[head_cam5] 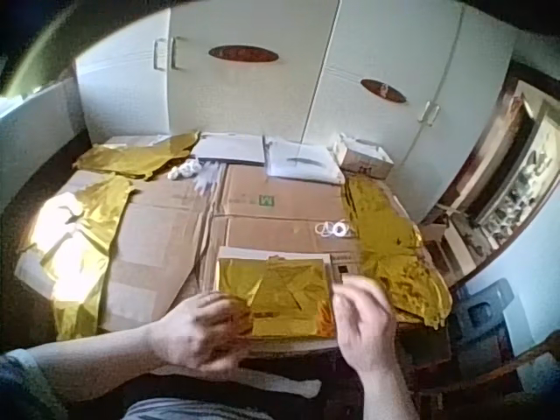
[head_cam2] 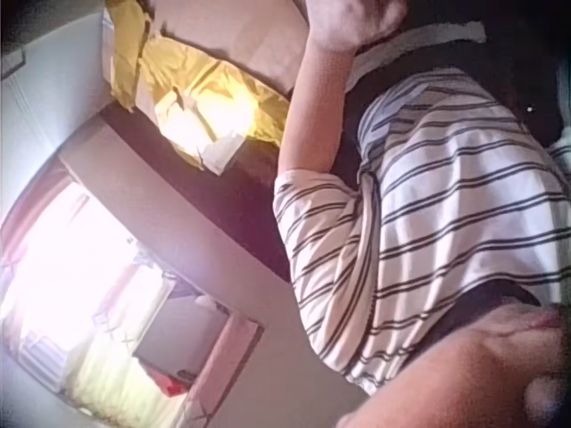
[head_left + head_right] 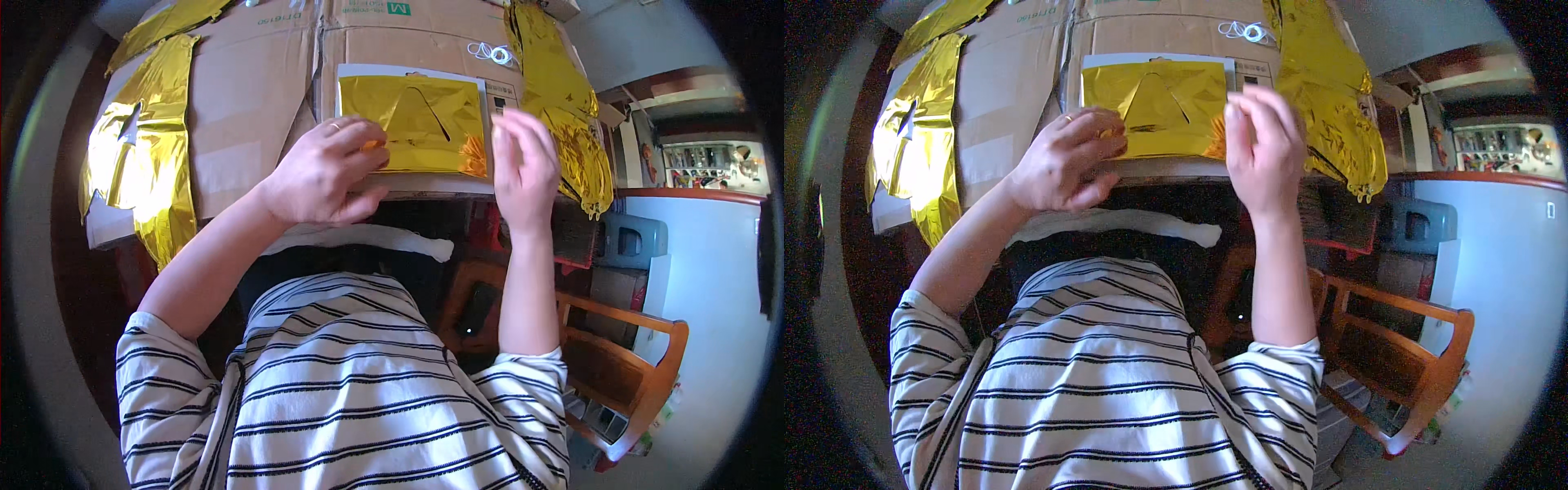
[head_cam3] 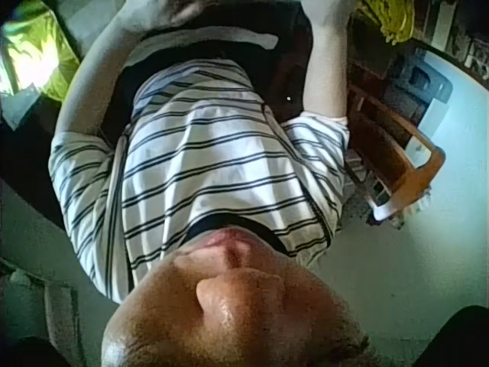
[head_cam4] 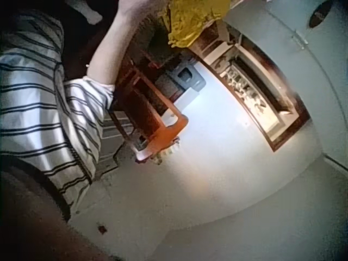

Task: Folding and organizing deflated gold foil balloons on top of cardboard boxes.

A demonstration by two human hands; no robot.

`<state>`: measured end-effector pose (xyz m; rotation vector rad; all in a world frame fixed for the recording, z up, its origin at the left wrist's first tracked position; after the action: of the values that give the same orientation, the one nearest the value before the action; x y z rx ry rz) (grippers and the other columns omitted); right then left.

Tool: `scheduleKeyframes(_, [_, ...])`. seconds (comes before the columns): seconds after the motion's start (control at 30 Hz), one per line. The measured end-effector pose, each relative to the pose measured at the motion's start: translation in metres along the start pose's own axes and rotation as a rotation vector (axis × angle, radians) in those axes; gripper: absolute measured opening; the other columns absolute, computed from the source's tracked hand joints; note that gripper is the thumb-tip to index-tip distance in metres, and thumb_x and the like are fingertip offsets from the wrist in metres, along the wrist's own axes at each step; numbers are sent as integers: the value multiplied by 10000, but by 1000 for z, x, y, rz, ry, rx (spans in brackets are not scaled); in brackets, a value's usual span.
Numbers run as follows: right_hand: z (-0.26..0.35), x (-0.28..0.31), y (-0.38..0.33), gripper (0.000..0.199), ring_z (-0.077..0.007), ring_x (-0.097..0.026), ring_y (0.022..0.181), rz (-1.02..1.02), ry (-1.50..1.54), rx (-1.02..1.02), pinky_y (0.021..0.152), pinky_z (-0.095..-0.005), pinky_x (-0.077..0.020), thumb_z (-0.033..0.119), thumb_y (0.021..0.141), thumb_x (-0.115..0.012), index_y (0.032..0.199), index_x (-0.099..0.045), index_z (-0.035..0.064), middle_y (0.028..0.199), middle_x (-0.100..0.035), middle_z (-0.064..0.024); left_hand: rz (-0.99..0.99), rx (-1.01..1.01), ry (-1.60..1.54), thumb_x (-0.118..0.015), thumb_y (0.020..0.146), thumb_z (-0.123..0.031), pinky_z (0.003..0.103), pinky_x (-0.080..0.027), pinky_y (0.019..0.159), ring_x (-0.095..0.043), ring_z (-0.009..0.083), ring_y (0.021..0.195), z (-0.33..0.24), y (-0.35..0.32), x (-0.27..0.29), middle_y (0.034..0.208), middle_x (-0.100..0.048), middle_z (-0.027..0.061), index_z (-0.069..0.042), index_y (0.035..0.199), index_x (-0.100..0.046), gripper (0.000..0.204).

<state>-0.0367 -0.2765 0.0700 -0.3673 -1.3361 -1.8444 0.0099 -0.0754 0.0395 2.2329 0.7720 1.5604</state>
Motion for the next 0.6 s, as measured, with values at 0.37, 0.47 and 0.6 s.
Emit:
scheduleKeyframes(0.37, [-21, -106, 2, 803, -393, -227, 1509, 576, -309, -40, 1222, -558, -118, 604, 1018, -358, 1557, -281, 14, 1614, -272, -237, 82, 440, 479, -372, 959, -702, 507, -169, 1221, -249, 430, 1491, 59, 21, -40, 1562, -314, 307, 87, 1505, -321, 961])
scheduleKeyframes(0.47, [-24, -104, -6, 802, -404, -234, 1503, 539, -305, -42, 1214, -584, -105, 602, 1010, -380, 1548, -302, 13, 1608, -276, -247, 101, 421, 476, -371, 959, -704, 506, -171, 1220, -262, 431, 1484, 57, 19, -44, 1557, -317, 313, 95, 1500, -323, 967])
scheduleKeyframes(0.6, [-26, -102, -10, 805, -406, -239, 1500, 522, -335, -28, 1210, -591, -105, 605, 1007, -385, 1551, -301, 18, 1610, -272, -246, 130, 403, 503, -368, 954, -711, 507, -166, 1220, -266, 441, 1480, 58, 18, -46, 1557, -311, 322, 99, 1498, -324, 977])
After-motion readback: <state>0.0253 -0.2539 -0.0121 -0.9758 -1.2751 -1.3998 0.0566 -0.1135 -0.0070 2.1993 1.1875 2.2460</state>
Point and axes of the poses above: each hand's wrist, its own y-axis towards the middle knuckle, its own x-axis out of the back of the hand, z = x × y, the point moved 10 cm from there along y, towards the middle knuckle
